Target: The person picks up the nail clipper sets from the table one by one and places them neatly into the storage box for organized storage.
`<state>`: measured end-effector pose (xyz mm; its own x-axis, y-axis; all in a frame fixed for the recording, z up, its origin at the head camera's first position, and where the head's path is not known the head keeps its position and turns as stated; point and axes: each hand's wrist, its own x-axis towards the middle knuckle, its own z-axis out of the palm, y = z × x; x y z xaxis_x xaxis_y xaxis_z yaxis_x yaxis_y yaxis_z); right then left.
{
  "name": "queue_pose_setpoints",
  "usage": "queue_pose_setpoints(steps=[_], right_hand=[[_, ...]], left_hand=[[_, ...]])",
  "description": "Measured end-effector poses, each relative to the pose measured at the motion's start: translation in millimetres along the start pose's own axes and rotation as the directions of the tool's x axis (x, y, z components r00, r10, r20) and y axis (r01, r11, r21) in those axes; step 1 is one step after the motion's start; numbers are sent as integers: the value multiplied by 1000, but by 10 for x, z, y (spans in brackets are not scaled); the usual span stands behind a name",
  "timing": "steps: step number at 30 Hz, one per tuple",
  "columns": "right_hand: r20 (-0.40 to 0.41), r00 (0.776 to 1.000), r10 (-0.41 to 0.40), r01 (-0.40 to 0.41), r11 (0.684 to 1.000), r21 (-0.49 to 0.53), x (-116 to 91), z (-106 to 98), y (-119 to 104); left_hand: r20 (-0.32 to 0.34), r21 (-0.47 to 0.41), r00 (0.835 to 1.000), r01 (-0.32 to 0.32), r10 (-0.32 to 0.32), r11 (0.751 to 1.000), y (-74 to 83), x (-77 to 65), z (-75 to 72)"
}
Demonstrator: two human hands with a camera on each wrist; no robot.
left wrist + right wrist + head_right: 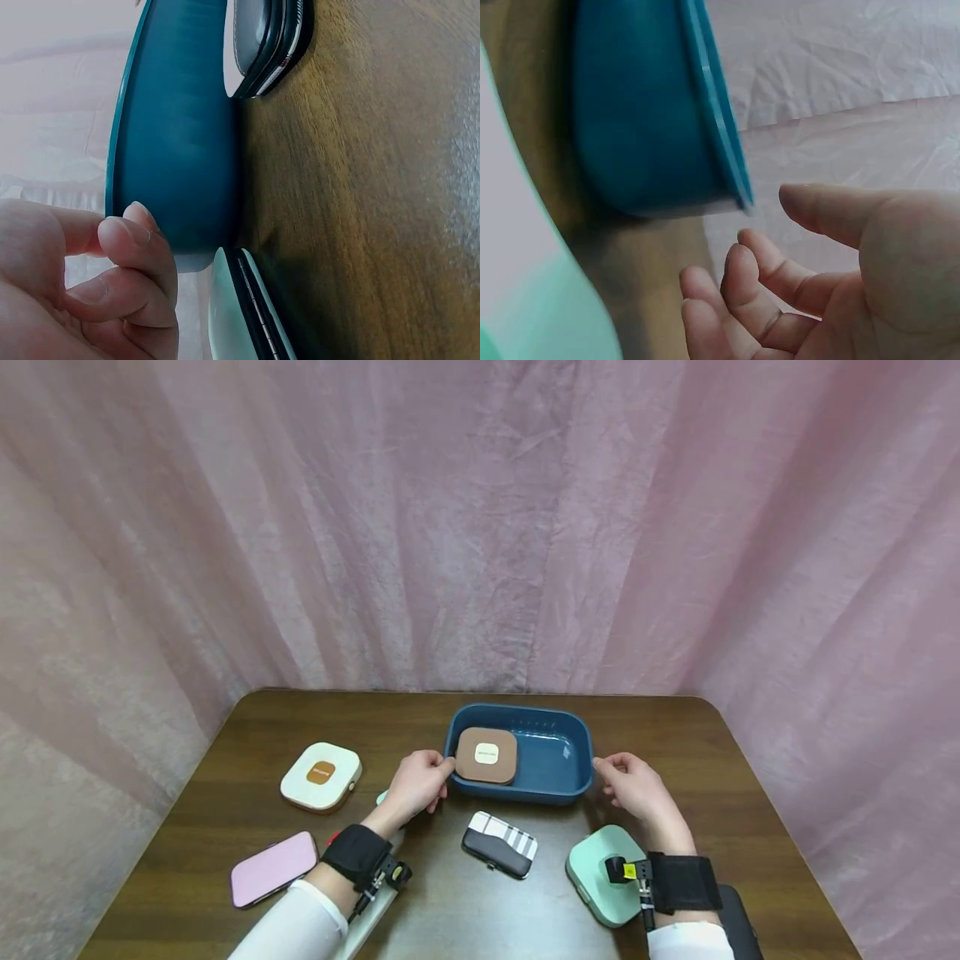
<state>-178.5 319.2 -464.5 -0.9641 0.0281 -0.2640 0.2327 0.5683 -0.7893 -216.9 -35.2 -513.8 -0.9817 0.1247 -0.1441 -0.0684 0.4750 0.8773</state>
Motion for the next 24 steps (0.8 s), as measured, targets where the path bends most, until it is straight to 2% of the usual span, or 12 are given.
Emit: queue_pose_setpoints(steps=[4, 10, 16, 24], right_hand=[[28, 999, 21, -21, 1000, 14, 11, 56, 59], [58, 997, 47, -53, 993, 101, 28, 106, 79], [119, 993, 21, -38, 989, 141, 57, 96, 128], [166, 985, 41, -77, 974, 215, 74, 108, 168]], left_hand=[[8, -4, 1000, 10, -10, 1000, -3, -6, 3], [2, -7, 1000, 14, -14, 1000, -29, 10, 8], [3, -11, 1000, 18, -18, 1000, -39, 23, 9], [8, -13, 1000, 2, -2, 1000, -33, 9, 9]])
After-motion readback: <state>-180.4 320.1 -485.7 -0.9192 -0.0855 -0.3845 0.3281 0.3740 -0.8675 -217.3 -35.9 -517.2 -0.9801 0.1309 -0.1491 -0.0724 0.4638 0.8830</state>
